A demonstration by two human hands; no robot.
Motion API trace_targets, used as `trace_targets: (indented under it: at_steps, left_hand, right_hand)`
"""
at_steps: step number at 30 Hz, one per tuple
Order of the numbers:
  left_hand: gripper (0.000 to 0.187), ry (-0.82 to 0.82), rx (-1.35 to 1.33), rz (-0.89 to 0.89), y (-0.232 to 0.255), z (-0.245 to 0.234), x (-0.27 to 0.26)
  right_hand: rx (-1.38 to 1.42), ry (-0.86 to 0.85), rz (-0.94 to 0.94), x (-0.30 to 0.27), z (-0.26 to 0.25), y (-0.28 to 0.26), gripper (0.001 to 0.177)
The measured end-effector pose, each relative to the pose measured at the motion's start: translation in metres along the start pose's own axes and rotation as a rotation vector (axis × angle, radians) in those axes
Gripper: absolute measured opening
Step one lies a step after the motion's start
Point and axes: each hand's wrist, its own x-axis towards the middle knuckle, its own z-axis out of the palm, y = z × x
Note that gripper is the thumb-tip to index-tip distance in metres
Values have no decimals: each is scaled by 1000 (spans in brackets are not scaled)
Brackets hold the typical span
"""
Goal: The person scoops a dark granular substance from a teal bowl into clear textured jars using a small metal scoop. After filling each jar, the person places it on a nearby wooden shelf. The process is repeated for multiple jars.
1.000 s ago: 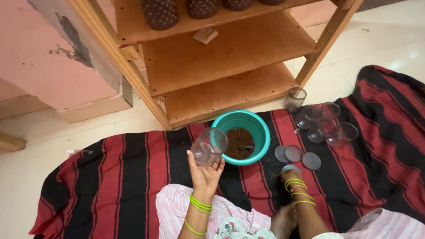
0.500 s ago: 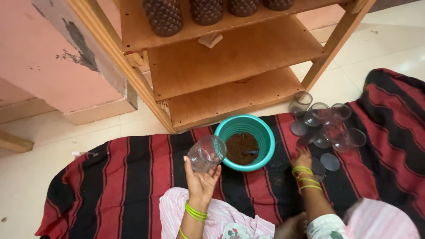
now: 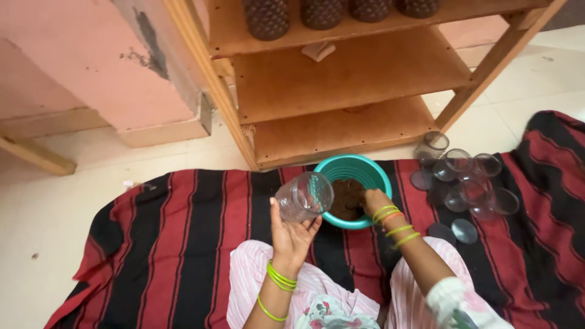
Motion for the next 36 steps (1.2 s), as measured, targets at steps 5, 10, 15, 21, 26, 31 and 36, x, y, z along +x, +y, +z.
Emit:
trace_targets:
  at_steps: [5, 10, 15, 21, 26, 31, 36]
  left_hand:
    - [66, 40, -46, 152, 44, -16, -23]
    - [63, 73, -74, 275, 75, -28, -41]
    - [65, 68, -94, 298, 76, -34, -42]
    - [69, 136, -163, 325, 74, -46, -29]
    - [69, 133, -140, 240, 57, -59, -18]
    - [65, 144, -77, 89, 11, -61, -12]
    - [69, 171, -31, -40, -19, -55, -10]
  right_hand:
    - [162, 39, 78, -3, -7, -39, 45]
    - [65, -71, -113, -62, -21, -61, 58]
    - [-243, 169, -372, -77, 2, -51, 20]
    - [-122, 19, -236, -93, 2, -71, 33]
    - [390, 9, -103, -77, -10, -63, 34]
    - [87, 1, 102, -21, 9, -22, 25]
    - [-84, -269, 241, 4, 35, -15, 33]
